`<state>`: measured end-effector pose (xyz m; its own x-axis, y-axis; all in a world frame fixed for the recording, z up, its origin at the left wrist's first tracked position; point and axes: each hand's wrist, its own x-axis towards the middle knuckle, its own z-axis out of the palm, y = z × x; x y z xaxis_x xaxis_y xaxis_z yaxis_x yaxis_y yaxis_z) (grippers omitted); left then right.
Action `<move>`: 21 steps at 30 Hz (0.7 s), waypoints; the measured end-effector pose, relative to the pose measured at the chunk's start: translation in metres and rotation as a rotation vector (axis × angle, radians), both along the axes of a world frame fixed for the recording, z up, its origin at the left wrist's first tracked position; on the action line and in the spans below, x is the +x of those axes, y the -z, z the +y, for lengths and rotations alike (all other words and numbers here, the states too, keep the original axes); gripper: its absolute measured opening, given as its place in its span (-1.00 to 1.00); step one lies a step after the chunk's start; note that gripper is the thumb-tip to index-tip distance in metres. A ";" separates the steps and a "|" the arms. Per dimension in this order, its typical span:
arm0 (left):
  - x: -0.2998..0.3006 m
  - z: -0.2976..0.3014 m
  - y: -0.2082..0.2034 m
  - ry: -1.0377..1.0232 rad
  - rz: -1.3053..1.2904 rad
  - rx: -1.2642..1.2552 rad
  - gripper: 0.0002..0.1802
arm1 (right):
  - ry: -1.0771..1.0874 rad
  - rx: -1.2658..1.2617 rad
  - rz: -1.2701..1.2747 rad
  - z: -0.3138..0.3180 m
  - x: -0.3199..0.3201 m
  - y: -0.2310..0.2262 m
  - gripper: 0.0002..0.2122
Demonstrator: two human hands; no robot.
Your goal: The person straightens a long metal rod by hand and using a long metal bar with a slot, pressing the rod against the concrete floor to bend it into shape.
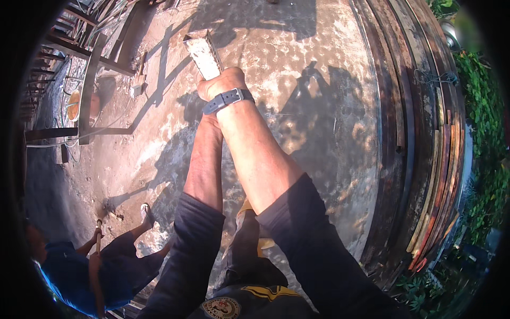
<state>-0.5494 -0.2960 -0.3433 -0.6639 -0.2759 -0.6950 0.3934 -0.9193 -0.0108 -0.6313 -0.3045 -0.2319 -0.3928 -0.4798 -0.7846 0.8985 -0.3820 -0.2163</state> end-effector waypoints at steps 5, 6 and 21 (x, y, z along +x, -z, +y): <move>-0.018 -0.018 -0.002 -0.108 -0.019 -0.125 -0.56 | -0.482 0.302 0.374 -0.028 -0.024 0.010 -0.72; -0.018 -0.012 -0.010 -0.124 -0.018 -0.148 -0.55 | -0.520 0.287 0.377 -0.024 -0.020 0.006 -0.71; 0.229 0.387 -0.033 1.320 -0.479 -1.229 -0.39 | -0.705 -0.085 -0.467 0.583 0.096 -0.001 -0.64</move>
<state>-0.3205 0.0911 -0.3104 -0.6730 -0.2397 -0.6997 -0.7207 -0.0004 0.6933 -0.5350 0.2780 -0.2311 0.3749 -0.5558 -0.7420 0.9226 0.3024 0.2397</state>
